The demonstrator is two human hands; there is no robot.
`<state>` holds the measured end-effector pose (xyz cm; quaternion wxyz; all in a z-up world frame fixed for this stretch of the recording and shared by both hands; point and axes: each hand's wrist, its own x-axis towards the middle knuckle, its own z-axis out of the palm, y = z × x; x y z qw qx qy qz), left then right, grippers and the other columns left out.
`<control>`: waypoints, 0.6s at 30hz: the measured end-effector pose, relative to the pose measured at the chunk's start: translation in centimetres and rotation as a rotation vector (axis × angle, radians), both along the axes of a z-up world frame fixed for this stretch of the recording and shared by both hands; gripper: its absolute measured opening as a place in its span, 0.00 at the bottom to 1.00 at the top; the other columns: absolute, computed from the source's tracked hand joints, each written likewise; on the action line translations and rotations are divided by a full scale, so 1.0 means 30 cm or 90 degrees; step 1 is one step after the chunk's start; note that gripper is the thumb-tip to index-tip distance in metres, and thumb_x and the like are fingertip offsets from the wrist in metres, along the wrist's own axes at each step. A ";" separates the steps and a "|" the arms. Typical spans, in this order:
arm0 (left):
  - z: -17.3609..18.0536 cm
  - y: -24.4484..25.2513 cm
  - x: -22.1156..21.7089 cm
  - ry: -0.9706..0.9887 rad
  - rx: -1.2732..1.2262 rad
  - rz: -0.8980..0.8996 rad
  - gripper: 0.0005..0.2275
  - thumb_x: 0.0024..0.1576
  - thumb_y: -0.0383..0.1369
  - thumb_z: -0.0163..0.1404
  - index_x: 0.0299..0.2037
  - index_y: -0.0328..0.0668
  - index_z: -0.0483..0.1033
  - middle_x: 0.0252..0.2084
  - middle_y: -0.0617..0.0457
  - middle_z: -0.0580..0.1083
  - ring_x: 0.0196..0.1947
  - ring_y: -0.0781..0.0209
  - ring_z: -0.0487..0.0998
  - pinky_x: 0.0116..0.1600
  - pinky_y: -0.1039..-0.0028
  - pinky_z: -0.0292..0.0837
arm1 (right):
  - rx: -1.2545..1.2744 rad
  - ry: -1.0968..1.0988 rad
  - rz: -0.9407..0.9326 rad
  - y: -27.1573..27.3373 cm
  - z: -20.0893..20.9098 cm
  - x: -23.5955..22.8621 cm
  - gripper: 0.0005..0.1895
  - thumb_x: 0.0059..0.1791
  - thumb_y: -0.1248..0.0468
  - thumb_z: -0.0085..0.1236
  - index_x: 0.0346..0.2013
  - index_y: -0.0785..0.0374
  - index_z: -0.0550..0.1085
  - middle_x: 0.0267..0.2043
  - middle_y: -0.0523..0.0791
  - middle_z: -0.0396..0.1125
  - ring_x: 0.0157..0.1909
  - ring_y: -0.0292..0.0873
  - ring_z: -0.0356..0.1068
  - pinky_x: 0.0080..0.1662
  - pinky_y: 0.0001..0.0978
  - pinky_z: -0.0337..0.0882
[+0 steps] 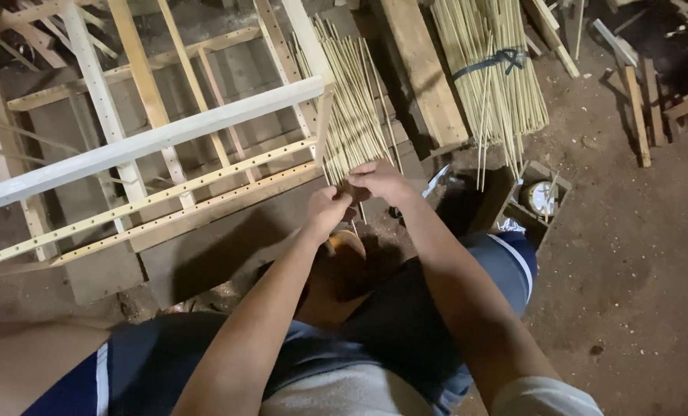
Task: Inserting thin bamboo sticks into pre-drilled holes of a wooden frame to assemble a structure, likely a birdcage.
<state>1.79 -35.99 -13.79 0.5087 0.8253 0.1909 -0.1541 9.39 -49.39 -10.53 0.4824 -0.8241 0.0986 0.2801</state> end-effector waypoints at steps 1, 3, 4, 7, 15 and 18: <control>-0.002 0.002 0.000 0.009 -0.015 0.005 0.13 0.51 0.43 0.52 0.36 0.44 0.82 0.35 0.43 0.80 0.46 0.42 0.81 0.47 0.56 0.75 | 0.045 -0.009 0.000 -0.004 -0.010 -0.001 0.21 0.43 0.57 0.68 0.48 0.64 0.80 0.45 0.56 0.74 0.45 0.47 0.74 0.38 0.34 0.78; -0.008 0.003 -0.001 0.018 -0.030 0.012 0.13 0.50 0.43 0.54 0.38 0.48 0.85 0.35 0.47 0.81 0.45 0.48 0.83 0.47 0.60 0.77 | 0.090 -0.019 0.001 -0.005 -0.017 -0.004 0.20 0.42 0.59 0.71 0.45 0.63 0.82 0.40 0.54 0.75 0.42 0.45 0.75 0.35 0.32 0.78; -0.012 0.001 -0.002 0.011 -0.029 0.023 0.12 0.50 0.42 0.53 0.38 0.48 0.85 0.34 0.47 0.81 0.44 0.47 0.83 0.47 0.59 0.77 | 0.081 -0.030 0.019 -0.003 -0.015 -0.005 0.20 0.42 0.58 0.72 0.45 0.63 0.82 0.41 0.54 0.75 0.43 0.45 0.75 0.37 0.33 0.77; -0.005 0.002 -0.005 -0.002 -0.023 0.023 0.12 0.50 0.40 0.52 0.38 0.48 0.85 0.34 0.47 0.81 0.45 0.47 0.82 0.47 0.57 0.77 | 0.054 -0.068 0.055 -0.007 -0.030 -0.010 0.19 0.42 0.55 0.72 0.43 0.61 0.83 0.41 0.53 0.77 0.45 0.46 0.75 0.42 0.35 0.76; -0.230 0.059 0.014 0.045 0.075 0.006 0.13 0.50 0.43 0.52 0.40 0.53 0.85 0.42 0.46 0.82 0.50 0.40 0.80 0.52 0.55 0.77 | -0.276 -0.160 0.074 -0.064 -0.201 0.063 0.12 0.46 0.47 0.63 0.41 0.41 0.84 0.40 0.46 0.78 0.46 0.55 0.77 0.48 0.44 0.78; -0.282 0.094 0.040 0.110 0.093 0.017 0.21 0.50 0.53 0.55 0.50 0.58 0.83 0.47 0.54 0.82 0.53 0.51 0.81 0.52 0.62 0.78 | -0.364 -0.170 0.085 -0.076 -0.264 0.072 0.10 0.46 0.49 0.62 0.39 0.40 0.84 0.40 0.47 0.78 0.46 0.57 0.77 0.49 0.47 0.79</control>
